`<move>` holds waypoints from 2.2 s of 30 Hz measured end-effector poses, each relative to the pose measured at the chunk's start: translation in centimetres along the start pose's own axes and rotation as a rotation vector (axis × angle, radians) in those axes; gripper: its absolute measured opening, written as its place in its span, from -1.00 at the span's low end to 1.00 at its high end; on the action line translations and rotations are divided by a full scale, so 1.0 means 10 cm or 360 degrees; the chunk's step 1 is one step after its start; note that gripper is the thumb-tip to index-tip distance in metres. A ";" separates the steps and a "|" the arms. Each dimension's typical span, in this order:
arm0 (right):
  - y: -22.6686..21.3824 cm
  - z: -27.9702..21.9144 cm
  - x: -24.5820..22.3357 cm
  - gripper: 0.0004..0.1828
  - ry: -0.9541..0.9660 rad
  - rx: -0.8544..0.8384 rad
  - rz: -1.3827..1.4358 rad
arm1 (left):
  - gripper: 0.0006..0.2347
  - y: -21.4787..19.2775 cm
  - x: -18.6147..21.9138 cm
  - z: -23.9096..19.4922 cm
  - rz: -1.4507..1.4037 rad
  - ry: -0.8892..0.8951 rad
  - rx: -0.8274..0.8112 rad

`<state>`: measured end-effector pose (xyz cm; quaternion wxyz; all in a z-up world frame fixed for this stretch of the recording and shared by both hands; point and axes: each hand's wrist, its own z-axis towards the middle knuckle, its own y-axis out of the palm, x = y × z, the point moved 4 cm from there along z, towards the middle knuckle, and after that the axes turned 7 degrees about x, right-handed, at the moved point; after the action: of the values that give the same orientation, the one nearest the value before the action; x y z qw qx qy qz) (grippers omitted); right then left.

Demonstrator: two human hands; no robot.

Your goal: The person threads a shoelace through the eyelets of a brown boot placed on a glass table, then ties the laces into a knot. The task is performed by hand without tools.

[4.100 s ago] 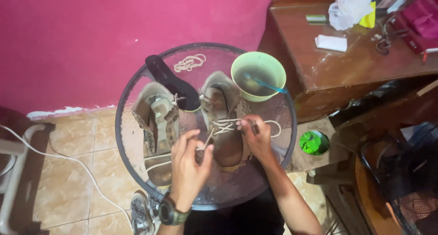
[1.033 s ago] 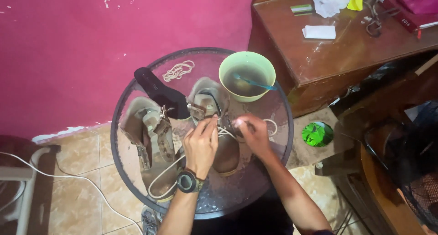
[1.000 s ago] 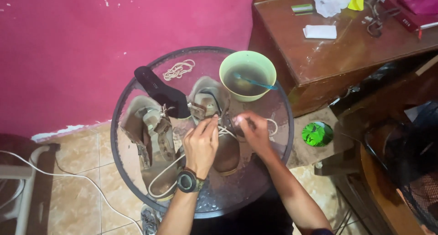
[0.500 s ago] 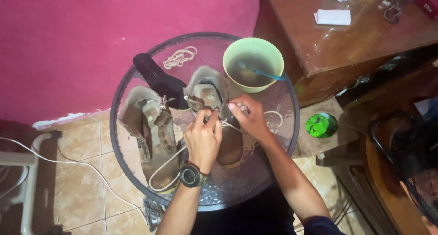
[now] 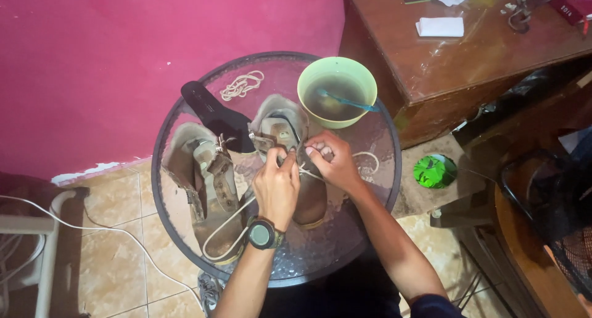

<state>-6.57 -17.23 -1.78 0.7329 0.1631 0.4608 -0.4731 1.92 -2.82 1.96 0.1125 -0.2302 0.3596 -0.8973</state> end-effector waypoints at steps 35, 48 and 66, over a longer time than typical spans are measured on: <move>-0.05 -0.03 0.06 -0.92 0.0247 -0.0180 0.0178 | -0.66 -0.65 0.07 -0.10 -0.0430 -0.0136 -0.0295; -0.05 -0.07 0.12 -0.95 0.0315 -0.0170 0.0340 | -0.94 -1.24 -0.58 -0.79 0.0264 -0.0492 -0.0571; -0.31 0.05 0.32 -0.88 0.0792 0.0261 0.1531 | -0.75 -1.59 0.11 -0.10 -0.1347 -0.0509 0.0135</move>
<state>-8.51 -20.92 -3.59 0.7202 0.5192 0.4553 -0.0660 -0.15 8.75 12.74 -0.2007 -0.4877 0.1751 -0.8314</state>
